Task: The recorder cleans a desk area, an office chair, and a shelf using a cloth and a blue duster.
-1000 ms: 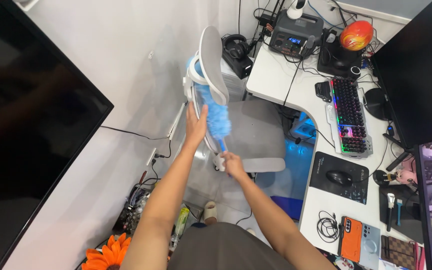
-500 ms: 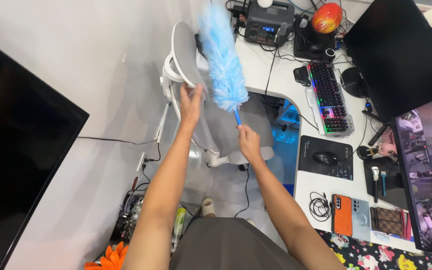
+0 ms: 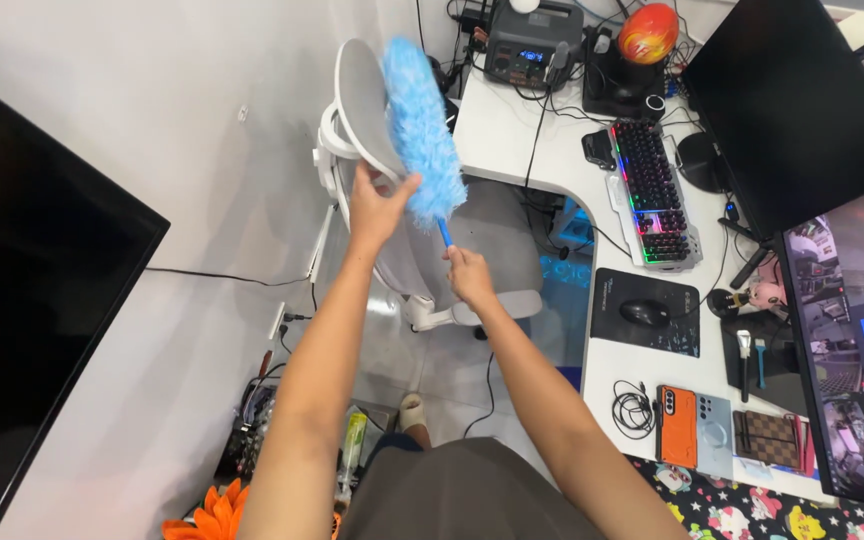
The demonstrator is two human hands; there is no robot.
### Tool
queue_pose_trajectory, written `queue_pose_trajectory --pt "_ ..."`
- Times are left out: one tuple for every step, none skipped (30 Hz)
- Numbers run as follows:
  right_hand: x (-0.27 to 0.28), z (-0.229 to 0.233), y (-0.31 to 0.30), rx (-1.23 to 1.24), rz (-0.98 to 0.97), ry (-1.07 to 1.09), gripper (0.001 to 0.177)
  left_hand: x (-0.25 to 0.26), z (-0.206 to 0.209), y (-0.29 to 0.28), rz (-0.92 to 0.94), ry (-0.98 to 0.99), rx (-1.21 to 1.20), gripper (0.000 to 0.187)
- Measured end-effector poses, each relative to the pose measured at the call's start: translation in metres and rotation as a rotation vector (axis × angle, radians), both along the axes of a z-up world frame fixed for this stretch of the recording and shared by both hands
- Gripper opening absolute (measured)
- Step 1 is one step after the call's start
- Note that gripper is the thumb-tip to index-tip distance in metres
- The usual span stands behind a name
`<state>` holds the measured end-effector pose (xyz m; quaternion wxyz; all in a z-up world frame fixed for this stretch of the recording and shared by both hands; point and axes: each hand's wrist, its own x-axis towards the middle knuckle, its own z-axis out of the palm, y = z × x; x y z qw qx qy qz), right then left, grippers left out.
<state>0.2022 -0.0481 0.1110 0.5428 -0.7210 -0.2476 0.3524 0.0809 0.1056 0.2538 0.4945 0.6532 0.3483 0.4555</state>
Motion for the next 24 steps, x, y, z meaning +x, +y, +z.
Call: queue_pose_trajectory --pt "-0.002 0.001 0.009 -0.002 0.005 0.000 0.038 -0.002 0.004 -0.001 0.005 0.000 -0.002 0.093" --pt "-0.008 0.001 0.018 0.004 -0.016 0.149 0.038 -0.008 0.007 -0.002 -0.048 0.061 0.079 0.095" --pt "-0.014 0.001 0.027 0.010 -0.037 0.298 0.039 -0.013 0.011 -0.002 -0.103 0.123 0.159 0.097" --pt "-0.020 -0.004 0.034 0.010 -0.034 0.305 0.039 -0.019 0.011 -0.006 -0.100 0.130 0.159 0.097" --pt "-0.027 -0.009 0.042 0.004 0.010 0.294 0.038 -0.025 0.010 -0.009 -0.130 0.125 0.184 0.100" --pt "-0.032 -0.015 0.048 -0.005 0.052 0.282 0.038 -0.031 0.008 -0.013 -0.161 0.118 0.205 0.102" --pt "-0.028 -0.042 0.053 -0.009 0.053 0.287 0.038 -0.032 -0.014 -0.010 -0.160 0.124 0.200 0.102" --pt "-0.027 -0.070 0.056 -0.083 0.064 0.298 0.036 -0.034 -0.037 -0.008 0.024 0.315 0.343 0.103" --pt "-0.025 -0.099 0.059 -0.157 0.075 0.309 0.035 -0.038 -0.061 -0.006 0.207 0.505 0.486 0.104" --pt "-0.047 -0.199 0.064 -0.164 0.079 0.313 0.035 -0.042 -0.079 -0.005 0.209 0.511 0.479 0.104" --pt "-0.025 -0.290 0.077 -0.417 0.336 0.017 0.019 -0.047 -0.097 -0.005 0.182 0.541 0.386 0.105" --pt "0.056 -0.362 0.099 -0.660 0.585 -0.284 0.013 -0.050 -0.114 -0.004 0.148 0.570 0.296 0.106" --pt "0.038 -0.334 0.078 -0.664 0.585 -0.276 0.013 -0.055 -0.112 -0.015 0.143 0.576 0.291 0.106" --pt "0.026 -0.303 0.066 -0.499 0.352 -0.355 0.020 -0.057 -0.106 -0.019 0.088 0.502 0.193 0.103" --pt "0.014 -0.271 0.053 -0.333 0.118 -0.427 0.044 -0.058 -0.100 -0.024 0.032 0.428 0.096 0.102" --pt "0.003 -0.238 0.047 -0.332 0.108 -0.425 0.044 -0.055 -0.101 -0.022 0.023 0.427 0.101 0.102" --pt "-0.008 -0.205 0.041 -0.349 0.058 -0.244 0.036 -0.052 -0.102 -0.019 0.033 0.382 0.141 0.100" --pt "-0.022 -0.174 0.028 -0.371 0.017 -0.063 0.029 -0.053 -0.106 -0.023 0.050 0.338 0.171 0.098" --pt "-0.013 -0.244 0.029 -0.376 0.016 -0.062 0.029 -0.053 -0.102 -0.026 0.048 0.338 0.166 0.098" --pt "0.015 -0.311 0.043 -0.582 0.518 -0.471 0.014 -0.050 -0.099 -0.029 0.056 0.340 0.111 0.097" --pt "0.070 -0.375 0.076 -0.760 1.031 -0.879 0.015 -0.047 -0.095 -0.031 0.063 0.341 0.056 0.097" --pt "0.060 -0.329 0.078 -0.760 1.028 -0.878 0.015 -0.048 -0.100 -0.031 0.061 0.341 0.058 0.097" --pt "0.050 -0.283 0.080 -0.628 0.560 -0.440 0.023 -0.049 -0.105 -0.030 0.071 0.286 0.091 0.094" --pt "0.045 -0.236 0.085 -0.463 0.097 -0.014 0.050 -0.047 -0.110 -0.028 0.083 0.225 0.125 0.091"
